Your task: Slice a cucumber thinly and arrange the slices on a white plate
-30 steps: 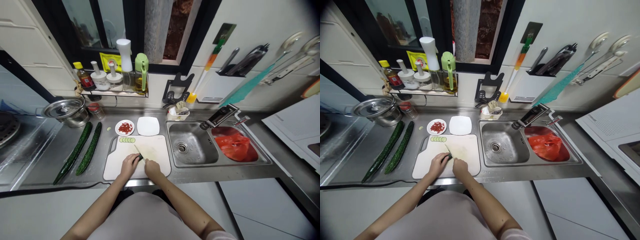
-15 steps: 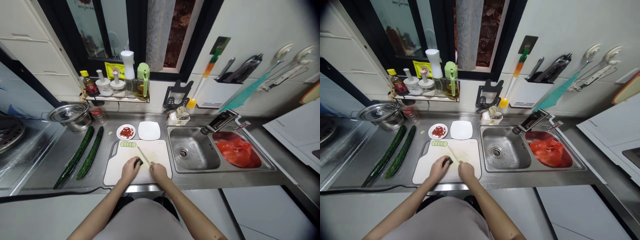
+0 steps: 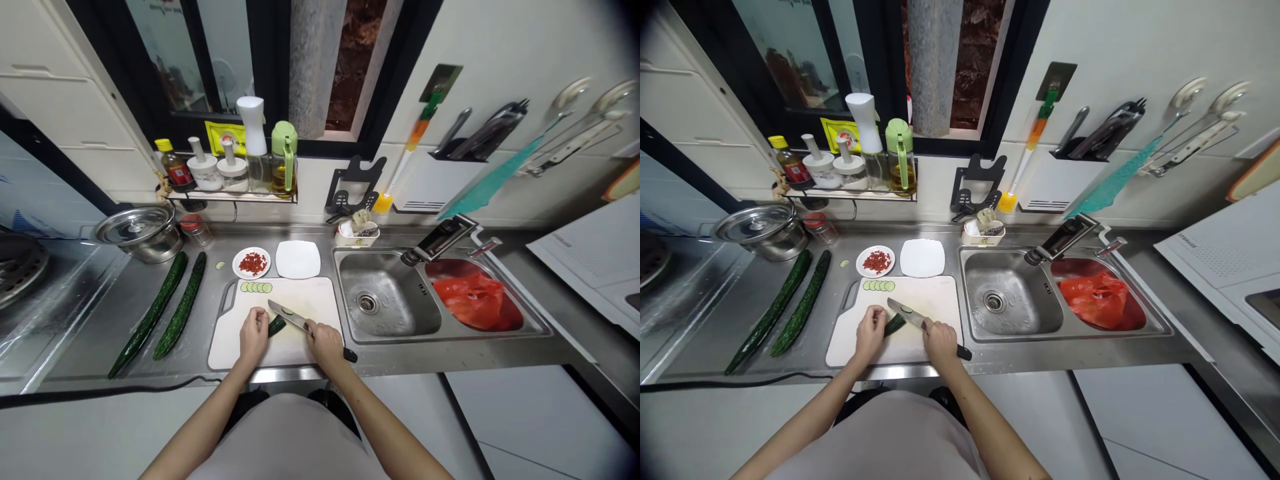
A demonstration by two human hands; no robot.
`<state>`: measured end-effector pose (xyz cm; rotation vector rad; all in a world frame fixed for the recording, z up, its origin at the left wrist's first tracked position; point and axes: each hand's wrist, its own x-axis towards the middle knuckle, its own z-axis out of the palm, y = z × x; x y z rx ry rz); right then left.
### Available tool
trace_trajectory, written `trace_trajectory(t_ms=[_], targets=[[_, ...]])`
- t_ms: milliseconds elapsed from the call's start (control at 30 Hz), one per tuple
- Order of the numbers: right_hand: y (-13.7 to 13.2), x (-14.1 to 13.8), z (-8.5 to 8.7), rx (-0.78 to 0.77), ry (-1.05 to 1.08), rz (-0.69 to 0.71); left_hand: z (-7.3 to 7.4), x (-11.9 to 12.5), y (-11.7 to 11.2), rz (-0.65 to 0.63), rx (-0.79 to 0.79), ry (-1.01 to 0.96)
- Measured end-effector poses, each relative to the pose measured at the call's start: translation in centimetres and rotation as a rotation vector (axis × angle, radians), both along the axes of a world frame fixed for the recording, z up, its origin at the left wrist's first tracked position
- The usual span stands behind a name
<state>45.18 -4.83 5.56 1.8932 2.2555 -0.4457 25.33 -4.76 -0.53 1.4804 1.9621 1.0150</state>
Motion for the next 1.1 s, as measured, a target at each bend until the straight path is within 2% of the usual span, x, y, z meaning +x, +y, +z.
trace_trajectory(t_ms=[100, 167, 233, 400, 500, 633, 900, 1000, 1100], targets=[[0.1, 0.0, 0.2, -0.009, 0.002, -0.003, 0.5, -0.5, 0.6, 0.115, 0.066, 0.009], [0.2, 0.0, 0.4, -0.015, 0.006, -0.004, 1.1, -0.7, 1.0, 0.112, 0.106, 0.059], [0.1, -0.1, 0.5, -0.007, 0.006, -0.002, 1.9, -0.7, 1.5, 0.04, 0.112, 0.143], [-0.2, -0.1, 0.3, 0.068, 0.003, 0.034, 4.0, -0.4, 2.2, -0.253, 0.048, 0.327], [-0.3, 0.1, 0.2, 0.114, -0.001, 0.056, 4.4, -0.1, 2.6, -0.356, 0.02, 0.368], [-0.4, 0.4, 0.5, 0.144, 0.006, 0.076, 4.5, 0.1, 3.2, -0.422, -0.036, 0.356], [-0.2, 0.8, 0.6, 0.114, -0.013, 0.062, 4.4, 1.1, 3.8, -0.442, -0.062, 0.241], [-0.2, 1.1, 0.2, 0.096, -0.019, 0.038, 4.0, 1.5, 3.9, -0.38, -0.043, 0.188], [-0.2, 1.7, -0.2, 0.084, -0.03, -0.002, 3.7, 1.5, 4.0, -0.26, -0.049, 0.112]])
